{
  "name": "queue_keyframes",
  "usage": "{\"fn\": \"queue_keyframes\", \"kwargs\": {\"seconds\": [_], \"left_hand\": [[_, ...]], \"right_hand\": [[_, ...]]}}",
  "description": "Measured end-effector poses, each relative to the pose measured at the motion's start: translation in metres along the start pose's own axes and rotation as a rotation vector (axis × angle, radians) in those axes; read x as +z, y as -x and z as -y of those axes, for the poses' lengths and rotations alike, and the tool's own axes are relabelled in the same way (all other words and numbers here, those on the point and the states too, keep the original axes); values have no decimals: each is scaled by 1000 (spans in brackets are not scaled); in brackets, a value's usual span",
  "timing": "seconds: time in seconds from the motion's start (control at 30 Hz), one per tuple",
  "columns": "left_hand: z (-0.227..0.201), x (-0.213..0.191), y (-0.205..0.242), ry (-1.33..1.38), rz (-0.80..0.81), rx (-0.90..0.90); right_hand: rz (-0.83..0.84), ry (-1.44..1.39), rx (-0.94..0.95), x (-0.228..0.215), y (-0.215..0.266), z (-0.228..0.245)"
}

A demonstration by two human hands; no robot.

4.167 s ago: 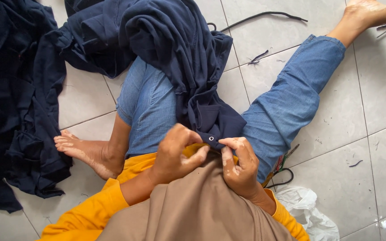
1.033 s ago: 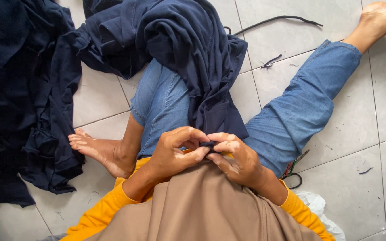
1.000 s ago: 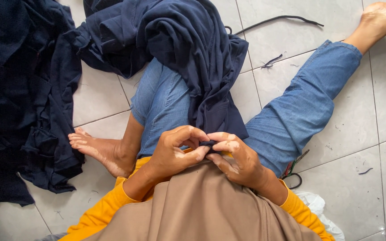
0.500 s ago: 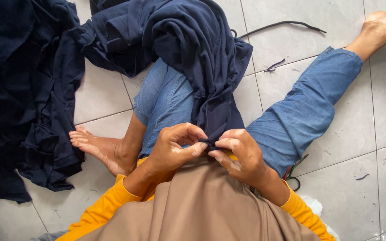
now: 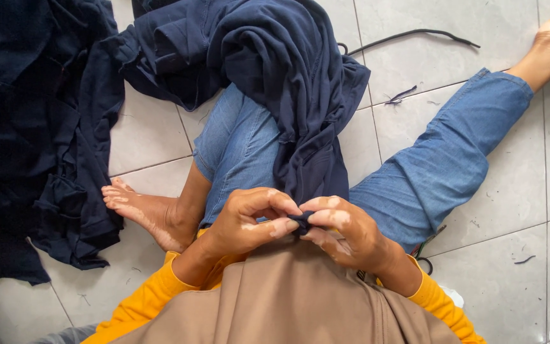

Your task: The person sits on the floor and pulls drawstrings through the hoods of dark blue sweatshirts by hand, using small snips to trim excess material or thread.

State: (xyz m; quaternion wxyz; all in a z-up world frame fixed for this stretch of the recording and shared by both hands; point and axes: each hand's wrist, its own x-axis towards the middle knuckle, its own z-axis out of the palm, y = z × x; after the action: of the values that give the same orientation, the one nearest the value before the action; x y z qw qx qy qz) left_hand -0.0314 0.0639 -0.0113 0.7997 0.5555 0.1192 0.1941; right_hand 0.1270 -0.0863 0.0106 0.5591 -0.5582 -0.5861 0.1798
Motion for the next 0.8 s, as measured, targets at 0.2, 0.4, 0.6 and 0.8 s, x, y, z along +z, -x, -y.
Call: {"fn": "queue_keyframes", "kwargs": {"seconds": [0.2,0.4,0.6,0.8], "left_hand": [[-10,-1,1,-196,39,204],[-14,4,3,-383,40,356],[-16,14,2,-359,19,368],[-22,27,3,-427,55,419]], "right_hand": [[122,118,124,-4,13,6],[259,210,133,-3,10,19],[235,331,48,-2,13,25],[170,369,86,-2,29,37]]}}
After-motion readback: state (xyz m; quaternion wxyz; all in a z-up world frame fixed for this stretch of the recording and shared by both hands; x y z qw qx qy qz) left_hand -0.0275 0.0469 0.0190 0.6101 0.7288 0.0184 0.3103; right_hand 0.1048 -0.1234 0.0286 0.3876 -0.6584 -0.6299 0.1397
